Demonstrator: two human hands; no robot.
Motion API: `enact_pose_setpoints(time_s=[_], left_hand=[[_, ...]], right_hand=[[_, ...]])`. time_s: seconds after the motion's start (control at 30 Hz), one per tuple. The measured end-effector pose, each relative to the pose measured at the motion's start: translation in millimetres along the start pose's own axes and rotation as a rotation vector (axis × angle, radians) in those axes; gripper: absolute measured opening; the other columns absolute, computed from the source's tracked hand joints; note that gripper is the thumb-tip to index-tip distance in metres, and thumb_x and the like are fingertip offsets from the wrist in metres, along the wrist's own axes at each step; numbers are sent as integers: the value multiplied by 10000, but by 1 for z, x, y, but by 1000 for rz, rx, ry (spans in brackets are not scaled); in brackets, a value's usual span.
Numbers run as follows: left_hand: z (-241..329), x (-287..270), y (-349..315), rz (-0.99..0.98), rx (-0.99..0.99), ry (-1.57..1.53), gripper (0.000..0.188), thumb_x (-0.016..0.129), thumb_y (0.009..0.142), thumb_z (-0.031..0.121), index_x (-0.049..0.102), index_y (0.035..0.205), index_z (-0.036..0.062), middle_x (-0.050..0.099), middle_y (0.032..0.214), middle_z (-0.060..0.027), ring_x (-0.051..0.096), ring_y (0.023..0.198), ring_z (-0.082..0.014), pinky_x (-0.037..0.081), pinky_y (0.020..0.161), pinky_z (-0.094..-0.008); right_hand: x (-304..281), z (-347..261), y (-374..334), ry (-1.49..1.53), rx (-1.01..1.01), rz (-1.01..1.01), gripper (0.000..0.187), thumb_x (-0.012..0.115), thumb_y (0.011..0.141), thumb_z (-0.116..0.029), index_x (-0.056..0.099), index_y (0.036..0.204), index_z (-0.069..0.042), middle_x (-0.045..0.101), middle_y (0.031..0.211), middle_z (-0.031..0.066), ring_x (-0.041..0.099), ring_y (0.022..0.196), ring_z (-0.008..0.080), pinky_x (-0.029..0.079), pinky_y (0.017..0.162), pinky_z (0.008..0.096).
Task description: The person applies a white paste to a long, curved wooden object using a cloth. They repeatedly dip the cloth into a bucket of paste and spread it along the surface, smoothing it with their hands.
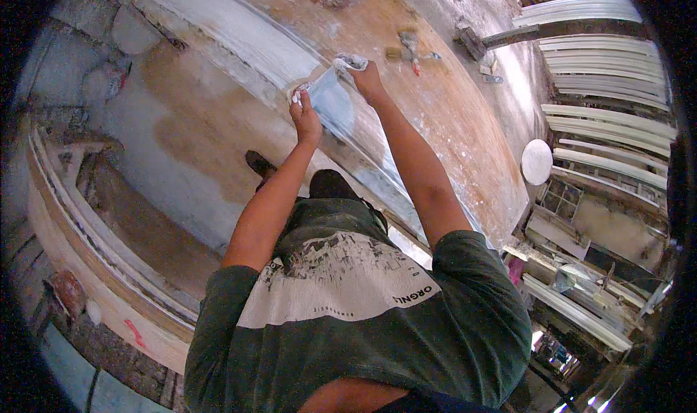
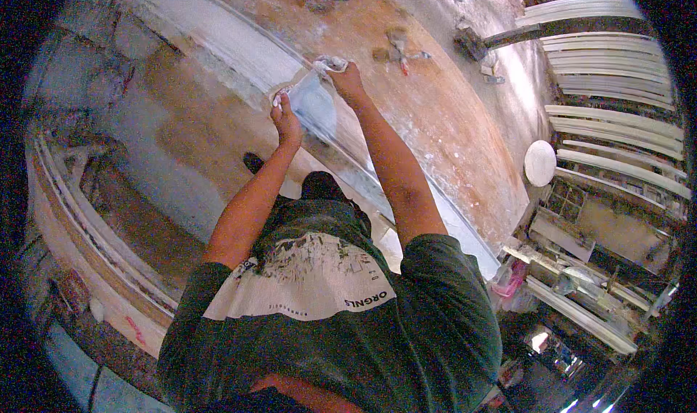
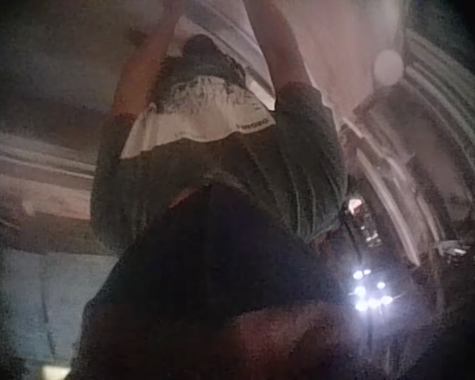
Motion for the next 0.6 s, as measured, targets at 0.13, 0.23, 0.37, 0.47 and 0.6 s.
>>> enact_pose_setpoints(time_s=[0.13, 0.23, 0.37, 0.47, 0.6], left_hand=[[-30, 26, -61, 52, 75, -33, 376, 393, 989, 293, 553, 1080, -35, 609, 1007, -137, 546, 931, -234, 403, 883, -350], [-48, 42, -132, 89, 8, -27, 366, 412, 987, 288, 562, 1092, -29, 602, 1042, -136, 535, 977, -229, 389, 903, -346], [-61, 77, -212, 78, -28, 13, 371, 435, 977, 301, 567, 1096, -25, 605, 1057, -147, 541, 999, -236, 394, 904, -353], [-78, 118, -270, -19, -27, -10, 384, 448, 969, 316, 569, 1098, -25, 607, 1049, -151, 547, 992, -244, 401, 895, -357], [-112, 122, -333, 57, -71, 95, 406, 451, 968, 329, 558, 1106, -38, 610, 1035, -153, 553, 975, -240, 414, 871, -345]], right_hand=[[-44, 12, -48, 35, -13, -41, 213, 651, 790, -53, 675, 988, 21, 691, 925, 80, 645, 821, 156, 502, 752, 296], [-87, 35, -102, -49, 55, -38, 218, 657, 784, -53, 675, 987, 24, 693, 926, 86, 647, 825, 157, 504, 750, 298], [-151, 72, -150, -72, -14, -63, 268, 682, 769, -73, 661, 1016, 32, 690, 963, 108, 651, 858, 166, 507, 771, 310], [-242, 164, -172, -341, 38, 150, 284, 681, 773, -86, 658, 1033, 26, 690, 974, 124, 658, 877, 190, 500, 788, 308], [-251, 122, -242, -122, 13, -24, 274, 678, 777, -100, 667, 1025, 16, 694, 961, 120, 656, 869, 184, 499, 786, 308]])
Point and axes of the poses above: each hand's wrist, its own y-axis towards the middle knuckle, its own x-axis out of the palm, z = x × y, the point moved 9 cm from there along y, towards the middle knuckle
